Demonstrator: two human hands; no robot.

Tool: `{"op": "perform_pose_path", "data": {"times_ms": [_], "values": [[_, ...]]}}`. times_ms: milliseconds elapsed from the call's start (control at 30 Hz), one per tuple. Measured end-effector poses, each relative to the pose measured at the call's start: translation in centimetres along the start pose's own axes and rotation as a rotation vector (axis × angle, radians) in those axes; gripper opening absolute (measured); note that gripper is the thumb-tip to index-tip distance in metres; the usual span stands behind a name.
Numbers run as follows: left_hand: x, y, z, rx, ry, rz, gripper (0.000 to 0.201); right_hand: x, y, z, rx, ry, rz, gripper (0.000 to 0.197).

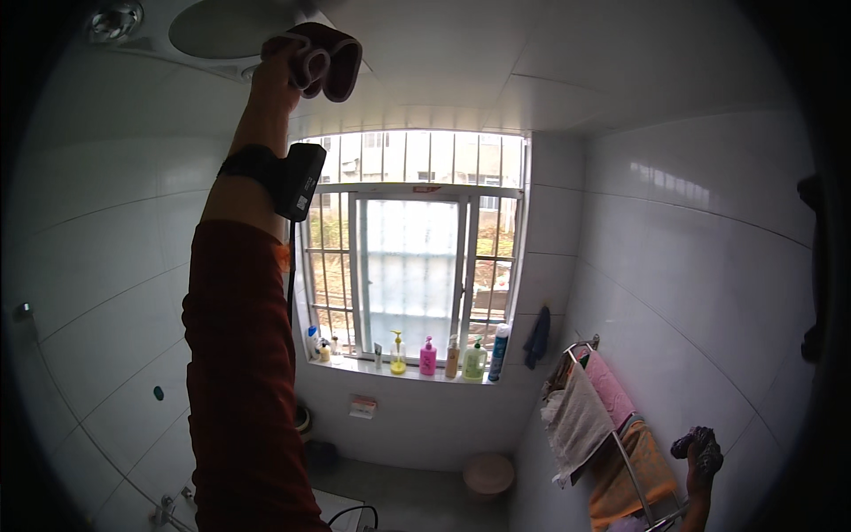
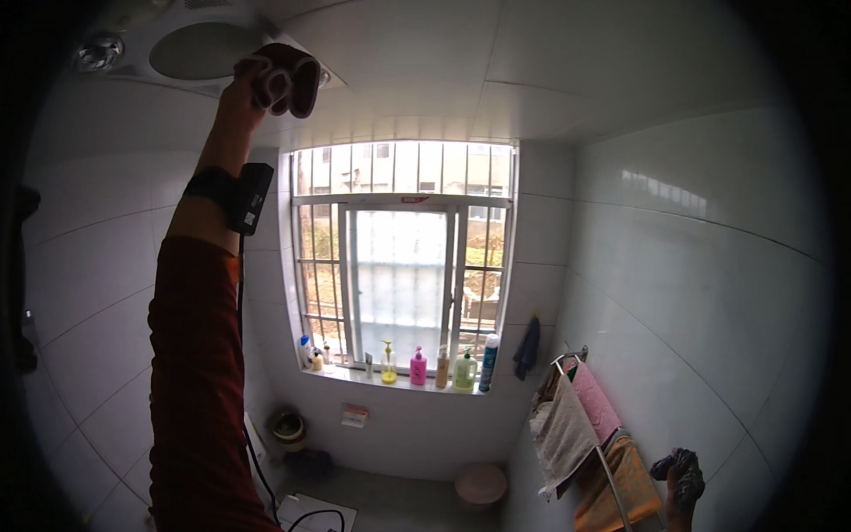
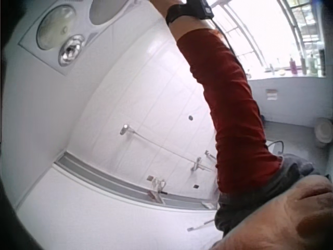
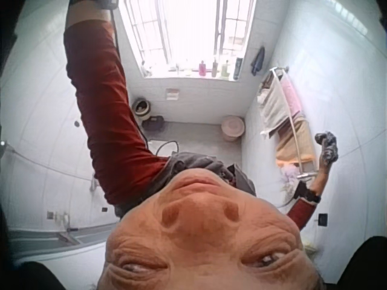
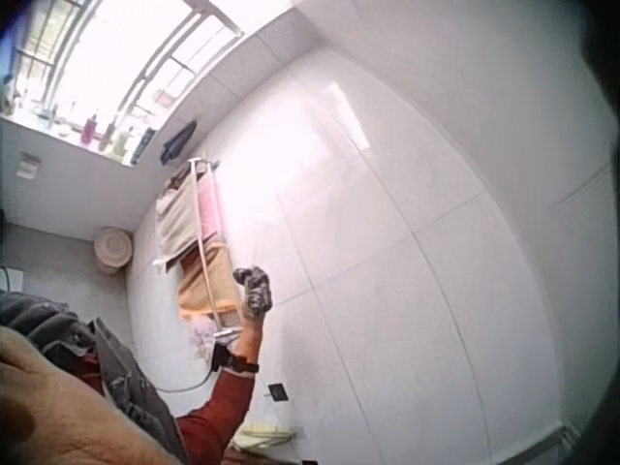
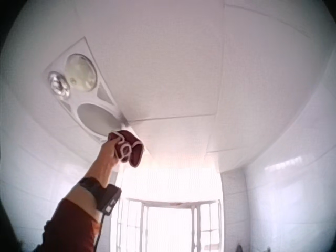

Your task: The person cleans the upper sections of white tiled walls and the ceiling in a bathroom. They use a steel wool pad in one hand and a cloth in the other, scrubbing and wiping the surfaces while standing on a small red stool.

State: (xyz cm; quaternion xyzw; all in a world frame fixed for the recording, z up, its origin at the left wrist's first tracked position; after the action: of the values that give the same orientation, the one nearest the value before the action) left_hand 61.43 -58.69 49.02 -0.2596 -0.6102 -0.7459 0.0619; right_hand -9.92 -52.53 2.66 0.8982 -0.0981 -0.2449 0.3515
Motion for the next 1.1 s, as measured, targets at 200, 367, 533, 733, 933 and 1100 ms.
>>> {"op": "perform_pose_path", "data": {"times_ms": [200,367,533,733,933,1100], "values": [[1.2,1.6,-0.9,-0.003,0.087,-0.077,0.03,-0.9,-4.4,-5.4,0.067,-0.074,0.019,0.043],[5.7,0.9,-0.6,-0.037,-0.048,-0.307,0.029,-2.5,-7.4,-6.2,0.156,-0.085,0.113,0.049],[10.3,-3.4,-0.3,0.254,0.171,-0.286,0.027,-3.3,-7.7,-5.6,0.094,-0.14,0.16,0.057],[9.3,-3.5,-0.3,0.322,0.341,-0.286,0.035,-2.5,-7.0,-4.7,-0.053,-0.219,0.106,0.049],[5.4,0.1,-0.9,0.099,0.342,-0.226,0.043,-2.0,-7.8,-2.7,0.046,-0.134,0.013,0.054],[5.3,-0.6,-1.9,0.063,0.265,-0.212,0.045,-3.7,-9.3,-2.4,0.05,-0.141,0.145,0.046]]}}
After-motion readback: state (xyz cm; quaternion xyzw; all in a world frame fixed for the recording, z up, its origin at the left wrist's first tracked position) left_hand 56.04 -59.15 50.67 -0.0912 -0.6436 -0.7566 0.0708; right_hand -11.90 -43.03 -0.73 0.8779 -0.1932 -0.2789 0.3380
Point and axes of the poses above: each hand's wrist, its own y-axis towards the middle knuckle, its own x-axis out of the palm, z = x × y, the point moved 6 cm from there along y, towards the middle knuckle, and after that the axes turned 11 degrees about -y, right-handed, at the moved point
